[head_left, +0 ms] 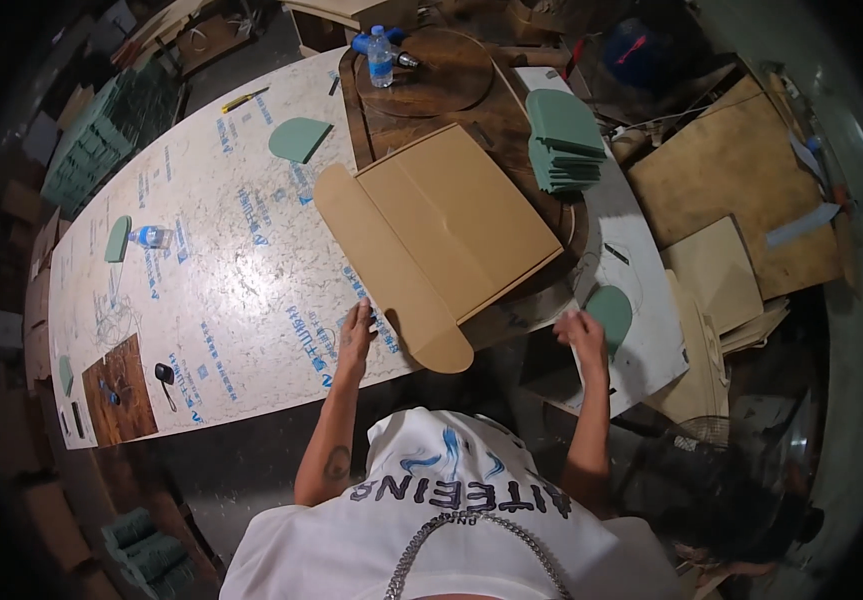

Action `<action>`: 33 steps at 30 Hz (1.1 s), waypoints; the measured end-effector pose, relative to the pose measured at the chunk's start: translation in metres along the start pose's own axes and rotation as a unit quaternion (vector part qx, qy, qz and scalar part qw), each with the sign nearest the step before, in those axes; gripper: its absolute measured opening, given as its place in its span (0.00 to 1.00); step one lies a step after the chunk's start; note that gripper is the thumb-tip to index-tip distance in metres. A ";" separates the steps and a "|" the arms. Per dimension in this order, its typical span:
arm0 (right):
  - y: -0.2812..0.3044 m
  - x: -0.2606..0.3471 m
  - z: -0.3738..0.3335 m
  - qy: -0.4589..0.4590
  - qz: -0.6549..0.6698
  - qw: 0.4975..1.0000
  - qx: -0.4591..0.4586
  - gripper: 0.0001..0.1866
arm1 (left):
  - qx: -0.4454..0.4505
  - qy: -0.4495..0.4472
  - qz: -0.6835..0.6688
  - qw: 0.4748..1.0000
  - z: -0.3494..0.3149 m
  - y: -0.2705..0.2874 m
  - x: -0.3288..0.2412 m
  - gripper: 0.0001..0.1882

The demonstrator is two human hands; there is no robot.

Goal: The person uses a utility knife to trim the edges of a light green foam piece on a wooden board. They then use a heat gun to smooth the cut edges and inspect the piece for quality. The person handles multiple foam pieces, stacking them on the table.

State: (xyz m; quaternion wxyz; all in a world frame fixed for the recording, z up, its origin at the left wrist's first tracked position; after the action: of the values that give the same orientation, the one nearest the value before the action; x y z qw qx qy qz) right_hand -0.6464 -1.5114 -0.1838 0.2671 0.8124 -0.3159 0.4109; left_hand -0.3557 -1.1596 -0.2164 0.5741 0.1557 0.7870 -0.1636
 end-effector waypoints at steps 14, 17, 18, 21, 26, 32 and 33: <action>-0.084 0.108 0.181 -0.044 -0.162 0.948 0.269 0.29 | -0.046 0.094 -0.332 0.938 0.017 -0.106 0.049 0.34; -0.090 0.085 0.195 -0.067 -0.124 0.933 0.331 0.27 | -0.007 0.106 -0.328 0.939 0.015 -0.118 0.036 0.33; -0.088 0.076 0.198 -0.060 -0.117 0.929 0.345 0.27 | -0.022 0.106 -0.332 0.937 0.015 -0.120 0.038 0.33; -0.103 0.079 0.171 -0.081 -0.070 0.927 0.361 0.31 | -0.090 0.075 -0.339 0.934 0.017 -0.111 0.031 0.34; -0.126 0.092 0.125 -0.097 0.017 0.928 0.359 0.36 | -0.161 -0.050 -0.237 0.957 0.021 -0.071 -0.017 0.32; -0.229 0.115 0.094 -0.062 0.160 0.909 0.379 0.34 | -0.184 -0.075 -0.082 0.977 0.054 0.059 -0.063 0.36; -0.255 0.122 0.087 -0.052 0.139 0.916 0.372 0.36 | -0.177 -0.084 -0.020 0.980 0.060 0.095 -0.075 0.37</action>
State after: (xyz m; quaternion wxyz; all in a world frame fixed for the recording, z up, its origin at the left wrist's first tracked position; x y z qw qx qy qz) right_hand -0.3597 -1.4396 -0.1709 -0.1307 0.8214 -0.2632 0.4887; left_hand -0.2418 -1.1051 -0.1698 0.6536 0.0217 0.7552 -0.0452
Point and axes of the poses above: each hand's wrist, its own z-axis towards the middle knuckle, its own y-axis out of the back of the hand, x = y × z, the point moved 9 cm from there along z, towards the middle knuckle, and after that the axes turned 11 degrees about -y, right-handed, at the moved point
